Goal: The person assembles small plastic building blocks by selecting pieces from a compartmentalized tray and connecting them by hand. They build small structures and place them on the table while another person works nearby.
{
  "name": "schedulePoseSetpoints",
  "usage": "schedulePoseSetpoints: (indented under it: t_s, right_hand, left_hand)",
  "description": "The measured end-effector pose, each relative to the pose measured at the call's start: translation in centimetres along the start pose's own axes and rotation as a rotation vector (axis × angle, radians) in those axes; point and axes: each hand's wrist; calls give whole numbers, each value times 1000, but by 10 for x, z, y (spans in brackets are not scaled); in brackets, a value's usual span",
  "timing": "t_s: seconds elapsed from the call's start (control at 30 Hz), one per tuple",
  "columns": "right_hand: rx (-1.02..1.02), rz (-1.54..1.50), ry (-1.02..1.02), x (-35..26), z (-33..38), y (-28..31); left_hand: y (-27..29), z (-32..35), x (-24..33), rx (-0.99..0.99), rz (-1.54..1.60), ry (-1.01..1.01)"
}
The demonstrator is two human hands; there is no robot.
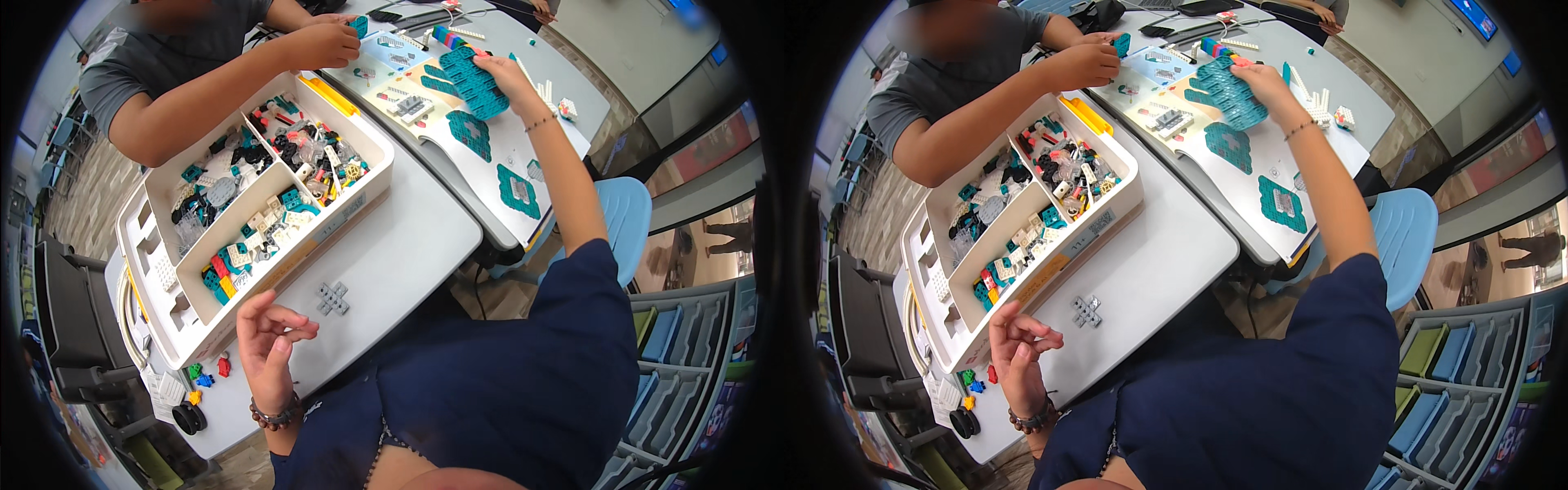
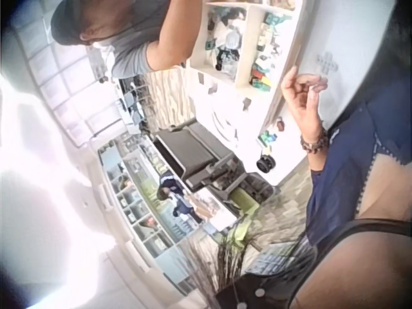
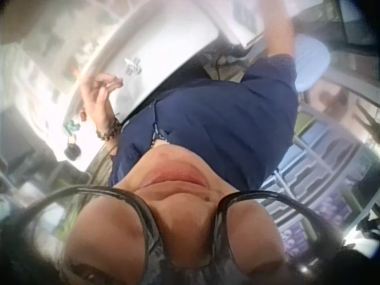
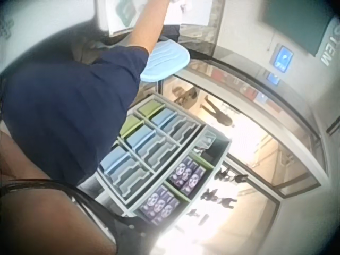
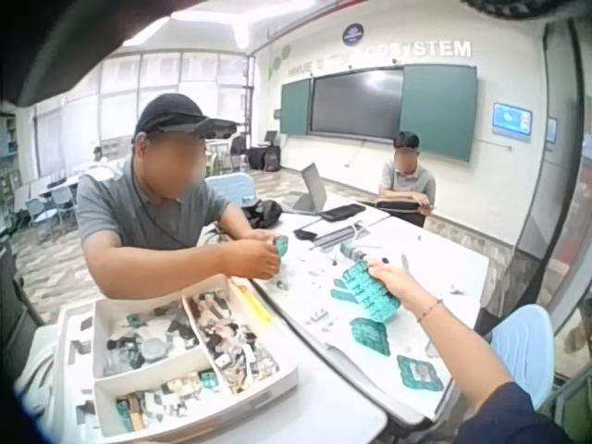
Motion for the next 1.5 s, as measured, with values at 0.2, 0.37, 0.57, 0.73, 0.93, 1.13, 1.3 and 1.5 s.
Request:
schedulePoseSetpoints:
  t_s: [0.2, 0.37, 0.57, 0.73, 0.93, 1.13, 1.3, 1.5]
  right_hand:
    - [-137, 395, 54, -10, -69, 15]
    - [-241, 620, 156, -37, -87, -8]
    - [-193, 623, 122, -29, -117, -7]
    - [-237, 545, 114, -34, -119, -16]
    - [-229, 538, 102, -39, -113, -24]
    - [-244, 527, 113, -38, -110, -24]
    - [-238, 410, 73, -28, -110, -18]
    - [-240, 370, 56, -31, -85, -20]
  left_hand:
    - [4, 0, -2, 46, 26, 63]
    - [8, 2, -2, 75, 51, 85]
    - [9, -1, -1, 47, 84, 123]
    - [11, -1, -1, 55, 87, 118]
    - [11, 0, 0, 59, 88, 115]
    - [11, 1, 0, 61, 84, 121]
    - [13, 2, 1, 68, 68, 120]
    - [12, 3, 1, 57, 74, 124]
Point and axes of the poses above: each hand's wrist, its own z-axis away from the middle knuckle, its own y-axis out of the back of the hand, x = y × z, and after that the axes turned 4 degrees about z, right-handed
